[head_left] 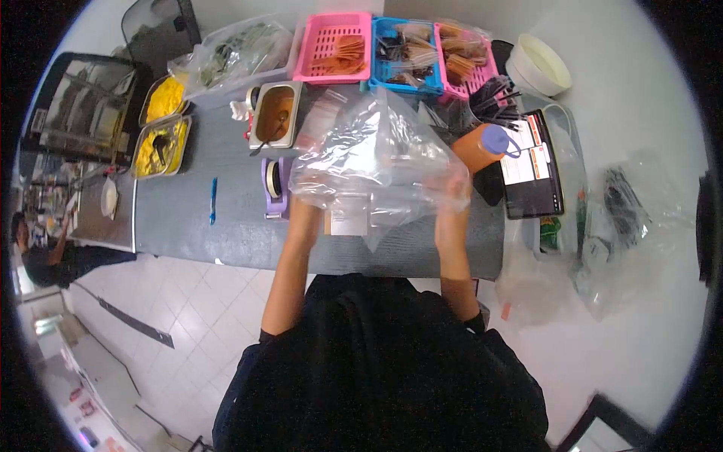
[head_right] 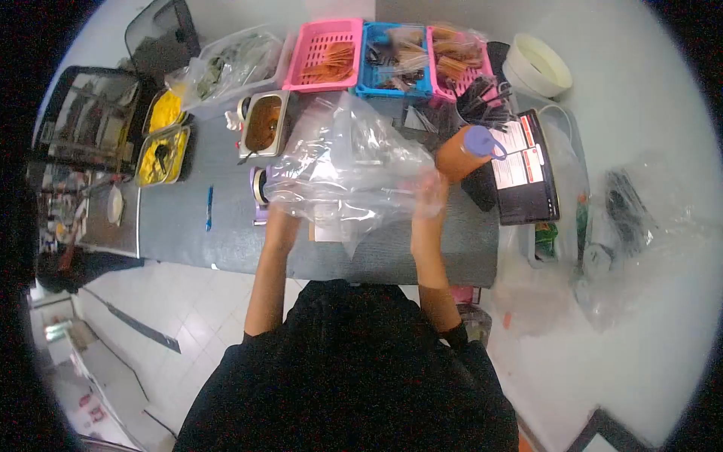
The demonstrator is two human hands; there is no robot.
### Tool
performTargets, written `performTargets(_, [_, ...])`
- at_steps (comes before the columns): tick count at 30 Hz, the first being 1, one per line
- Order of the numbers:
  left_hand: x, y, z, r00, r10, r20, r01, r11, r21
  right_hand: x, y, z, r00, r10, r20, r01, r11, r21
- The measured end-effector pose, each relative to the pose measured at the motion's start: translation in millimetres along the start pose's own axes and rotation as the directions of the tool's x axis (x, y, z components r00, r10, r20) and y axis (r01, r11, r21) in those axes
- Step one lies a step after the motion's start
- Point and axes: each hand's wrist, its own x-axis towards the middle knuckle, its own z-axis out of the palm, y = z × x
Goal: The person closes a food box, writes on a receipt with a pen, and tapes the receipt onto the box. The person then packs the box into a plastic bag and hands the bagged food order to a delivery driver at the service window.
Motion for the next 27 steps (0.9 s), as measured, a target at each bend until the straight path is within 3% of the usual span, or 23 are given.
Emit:
performTargets(1, [-5.4, 8.0, 15.7, 0.981, -0.184, 0.063, 0.194, 0.956, -0.221, -0.1, 26.9, -8.6, 0.997, 0.007, 0.074, -0.008, 1.0, 0.006])
performTargets(2, [-10.5, 16.1, 33.4, 0.927, -0.337, 0.164, 0.375, 0.827, -0.42, -1.4, 35.6, -10.2, 0.989, 0.013, 0.147, -0.015, 1.0, 0.01])
performTargets(4, [-28.5, 7.1, 60.0, 0.958, -0.205, 0.201, 0.237, 0.959, -0.152, -10.7, 36.1, -13.4, 0.966, -0.06, 0.25, 0.149, 0.923, -0.354])
performTargets(5, [-36.5, 7.3, 69.5, 0.961, -0.145, 0.236, 0.152, 0.988, -0.012, -11.5, 38.0, -15.5, 0.971, -0.093, 0.222, 0.176, 0.902, -0.394])
performTargets(6, [-39.7, 9.5, 76.0, 0.961, -0.204, 0.185, 0.223, 0.971, -0.083, -12.2, 39.8, -17.6, 0.973, -0.125, 0.193, 0.198, 0.879, -0.434])
performTargets(8, [-43.9, 34.2, 87.2, 0.94, -0.328, 0.099, 0.342, 0.909, -0.237, -7.8, 50.3, -27.0, 0.984, -0.176, 0.019, 0.173, 0.936, -0.307])
performTargets(10, [-52.8, 62.2, 94.7, 0.953, -0.302, -0.006, 0.286, 0.908, -0.307, -6.6, 34.4, -33.1, 0.971, -0.239, -0.018, 0.226, 0.938, -0.261])
performTargets(12, [-49.0, 64.2, 76.1, 0.946, -0.298, -0.124, 0.247, 0.915, -0.319, 3.4, -33.1, -30.2, 0.963, -0.211, -0.166, 0.141, 0.924, -0.356])
performTargets(13, [-43.7, 58.5, 48.3, 0.931, -0.308, -0.196, 0.24, 0.921, -0.308, 20.0, -43.3, -54.0, 0.946, -0.287, -0.154, 0.191, 0.872, -0.45])
performTargets(14, [-48.2, 60.4, 35.7, 0.932, -0.34, -0.128, 0.308, 0.926, -0.22, 36.7, -53.5, -77.7, 0.922, -0.361, -0.142, 0.234, 0.809, -0.539])
performTargets(15, [-50.6, 62.7, 27.7, 0.925, -0.374, -0.06, 0.365, 0.923, -0.12, 34.9, -57.9, -77.6, 0.92, -0.391, -0.026, 0.307, 0.762, -0.569])
performTargets(16, [-47.3, 62.1, 26.5, 0.963, -0.042, -0.268, 0.101, 0.972, 0.212, 30.5, -66.9, -78.1, 0.909, -0.406, 0.097, 0.38, 0.709, -0.594])
performTargets(17, [-44.0, 60.8, 25.7, 0.884, 0.329, -0.332, -0.097, 0.824, 0.558, 18.9, -77.1, -72.3, 0.966, -0.25, 0.069, 0.249, 0.823, -0.51])
performTargets(18, [-40.3, 60.7, 25.1, 0.706, 0.668, -0.237, -0.202, 0.51, 0.836, 5.9, -87.1, -57.4, 0.994, -0.092, 0.054, 0.106, 0.906, -0.41])
performTargets(19, [-39.2, 61.0, 28.6, 0.736, 0.657, -0.162, -0.282, 0.515, 0.809, -0.9, -91.3, -46.0, 0.996, 0.063, 0.063, -0.041, 0.953, -0.301])
performTargets(21, [-43.8, 59.7, 42.0, 0.779, 0.627, -0.008, -0.421, 0.533, 0.734, -7.1, -76.1, -43.1, 0.836, 0.17, 0.522, -0.018, 0.959, -0.283])
performTargets(22, [-49.4, 58.6, 45.6, 0.792, 0.607, 0.065, -0.477, 0.549, 0.687, -2.6, -71.6, -42.8, 0.737, 0.099, 0.668, 0.063, 0.975, -0.214])
performTargets(23, [-53.4, 62.7, 43.9, 0.864, 0.503, 0.007, -0.368, 0.623, 0.69, 11.2, -67.1, -37.5, 0.612, 0.019, 0.79, 0.135, 0.983, -0.128])
performTargets(25, [-50.0, 62.9, 27.6, 0.926, 0.315, -0.208, -0.143, 0.803, 0.578, 48.2, -52.1, -27.1, 0.665, 0.095, 0.741, 0.168, 0.947, -0.273])
performTargets(26, [-49.7, 62.4, 22.3, 0.934, 0.197, -0.3, -0.023, 0.867, 0.498, 69.7, -36.3, -26.4, 0.825, 0.221, 0.52, 0.078, 0.867, -0.492])
performTargets(27, [-51.8, 75.2, 21.7, 0.955, 0.081, -0.285, 0.031, 0.928, 0.37, 95.0, 0.6, -31.9, 0.85, 0.04, 0.526, 0.369, 0.667, -0.647])
